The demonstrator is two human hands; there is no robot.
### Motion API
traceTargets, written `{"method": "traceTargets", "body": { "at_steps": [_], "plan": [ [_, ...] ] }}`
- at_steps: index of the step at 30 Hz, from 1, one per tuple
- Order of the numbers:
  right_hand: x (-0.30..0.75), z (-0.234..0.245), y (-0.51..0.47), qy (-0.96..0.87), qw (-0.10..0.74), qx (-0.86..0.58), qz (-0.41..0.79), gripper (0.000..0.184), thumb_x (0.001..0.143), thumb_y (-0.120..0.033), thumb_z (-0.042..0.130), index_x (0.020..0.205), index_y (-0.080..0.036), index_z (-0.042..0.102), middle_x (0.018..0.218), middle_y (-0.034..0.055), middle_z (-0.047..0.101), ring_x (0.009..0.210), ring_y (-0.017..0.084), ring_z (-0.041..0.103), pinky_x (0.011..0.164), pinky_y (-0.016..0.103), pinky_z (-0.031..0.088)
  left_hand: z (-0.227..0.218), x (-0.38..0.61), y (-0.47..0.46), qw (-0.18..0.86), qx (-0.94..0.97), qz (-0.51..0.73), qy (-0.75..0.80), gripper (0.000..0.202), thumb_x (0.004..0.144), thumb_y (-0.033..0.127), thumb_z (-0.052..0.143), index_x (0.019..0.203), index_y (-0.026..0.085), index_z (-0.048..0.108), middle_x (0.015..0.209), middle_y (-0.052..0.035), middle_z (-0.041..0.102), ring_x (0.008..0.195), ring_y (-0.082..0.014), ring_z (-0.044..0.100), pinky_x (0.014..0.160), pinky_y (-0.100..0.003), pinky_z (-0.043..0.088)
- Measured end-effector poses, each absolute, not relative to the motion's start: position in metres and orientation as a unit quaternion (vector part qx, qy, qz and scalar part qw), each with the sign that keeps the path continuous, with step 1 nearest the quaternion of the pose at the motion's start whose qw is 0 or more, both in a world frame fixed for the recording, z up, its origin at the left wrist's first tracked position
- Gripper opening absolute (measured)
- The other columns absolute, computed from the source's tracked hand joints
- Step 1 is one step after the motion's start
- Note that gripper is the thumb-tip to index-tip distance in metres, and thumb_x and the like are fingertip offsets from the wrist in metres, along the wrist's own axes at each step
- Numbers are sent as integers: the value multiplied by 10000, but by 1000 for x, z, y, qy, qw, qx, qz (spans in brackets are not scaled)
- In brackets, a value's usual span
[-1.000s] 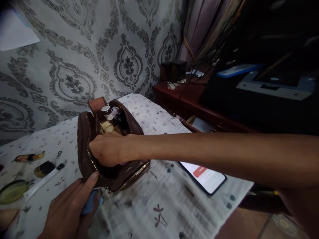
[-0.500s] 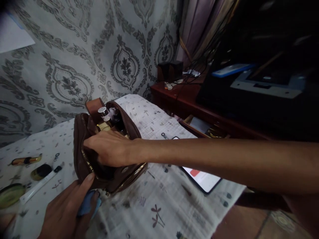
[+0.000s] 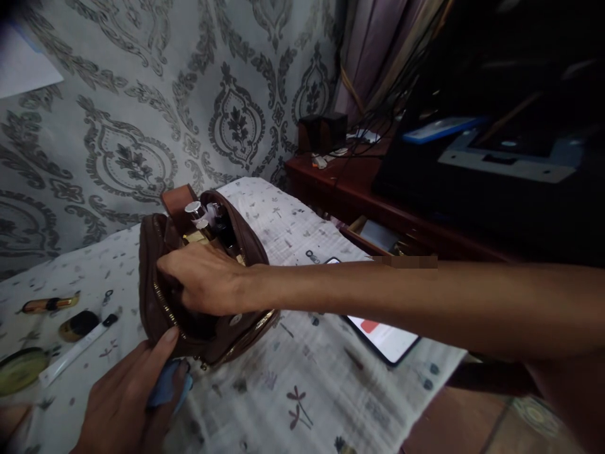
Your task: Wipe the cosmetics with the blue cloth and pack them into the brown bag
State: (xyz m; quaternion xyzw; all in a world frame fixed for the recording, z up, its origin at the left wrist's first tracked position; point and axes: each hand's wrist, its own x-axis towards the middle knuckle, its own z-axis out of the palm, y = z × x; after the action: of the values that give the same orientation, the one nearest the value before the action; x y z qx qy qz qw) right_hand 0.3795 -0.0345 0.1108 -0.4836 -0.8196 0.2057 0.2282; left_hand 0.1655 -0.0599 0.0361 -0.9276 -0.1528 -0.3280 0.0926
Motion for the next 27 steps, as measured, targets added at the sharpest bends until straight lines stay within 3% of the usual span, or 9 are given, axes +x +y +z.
{"method": "traceTargets", "body": {
  "at_steps": [5,10,17,22,27],
  "plan": [
    [379,114,-39,-833,209,-479,180,272,693,1,561,912,-155,604,838,31,656,762,157,581,576,241,333,35,165,-59,85,-930,-326,-147,695,905,76,539,1539,111,259,883,-87,703,806,-174,651,730,-276,561],
    [380,121,-41,-845,139,-490,165,218,720,-23,565,871,-165,636,863,45,658,774,169,589,546,256,295,34,164,-59,101,-925,-339,-135,683,891,63,555,1521,70,291,919,-110,708,825,-183,655,752,-288,553],
    [389,126,-42,-855,120,-465,194,63,799,-219,656,836,-170,670,790,11,651,707,136,563,546,246,307,36,166,-61,104,-926,-332,-147,660,903,88,574,1508,76,312,940,-112,709,845,-185,668,778,-294,550],
    [393,130,-45,-863,92,-448,214,17,770,-169,666,779,-175,679,705,-18,634,632,110,525,534,243,281,36,167,-61,90,-928,-337,-133,657,898,43,541,1509,44,299,933,-126,692,835,-185,645,757,-298,537],
    [391,129,-45,-865,93,-459,183,45,797,-178,649,798,-158,689,721,10,651,649,126,544,546,252,289,39,168,-62,92,-931,-322,-146,649,908,70,537,1510,49,296,849,-92,663,790,-186,618,726,-301,529]
  ]
}}
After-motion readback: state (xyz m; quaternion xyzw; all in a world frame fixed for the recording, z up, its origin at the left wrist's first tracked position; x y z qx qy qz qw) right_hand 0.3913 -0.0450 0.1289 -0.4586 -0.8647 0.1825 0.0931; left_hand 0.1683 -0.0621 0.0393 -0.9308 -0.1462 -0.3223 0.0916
